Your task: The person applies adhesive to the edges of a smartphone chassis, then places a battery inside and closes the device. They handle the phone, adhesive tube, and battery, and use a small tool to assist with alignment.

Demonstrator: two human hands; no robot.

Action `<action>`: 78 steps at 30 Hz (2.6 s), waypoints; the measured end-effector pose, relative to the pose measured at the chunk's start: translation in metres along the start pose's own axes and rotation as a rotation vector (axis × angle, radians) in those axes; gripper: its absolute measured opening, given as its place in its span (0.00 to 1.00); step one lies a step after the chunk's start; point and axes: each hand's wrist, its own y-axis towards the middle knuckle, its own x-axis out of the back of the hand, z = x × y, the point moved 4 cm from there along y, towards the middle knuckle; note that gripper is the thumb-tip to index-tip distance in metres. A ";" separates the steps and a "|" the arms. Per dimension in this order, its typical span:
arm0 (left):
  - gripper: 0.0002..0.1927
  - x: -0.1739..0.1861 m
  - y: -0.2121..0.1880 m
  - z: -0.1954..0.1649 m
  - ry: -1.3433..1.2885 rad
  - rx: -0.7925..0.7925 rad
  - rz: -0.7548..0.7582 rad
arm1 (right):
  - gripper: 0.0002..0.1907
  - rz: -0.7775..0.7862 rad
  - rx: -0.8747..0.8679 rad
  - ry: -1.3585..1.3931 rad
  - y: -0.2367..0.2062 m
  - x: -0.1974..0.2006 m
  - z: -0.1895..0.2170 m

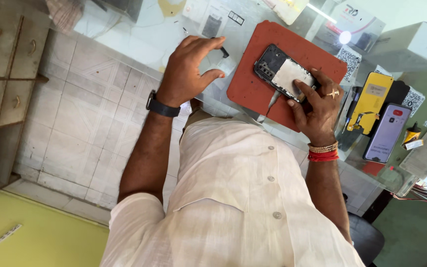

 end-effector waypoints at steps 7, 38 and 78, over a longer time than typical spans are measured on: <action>0.37 -0.022 0.017 -0.006 0.088 -0.119 0.112 | 0.25 0.031 0.021 -0.010 0.000 0.000 0.000; 0.36 -0.123 0.067 -0.030 0.329 -0.273 0.388 | 0.24 0.056 -0.028 -0.019 -0.019 0.009 -0.001; 0.15 -0.191 0.081 -0.093 0.458 -0.450 0.367 | 0.07 -0.288 -0.020 -0.139 -0.040 0.024 0.005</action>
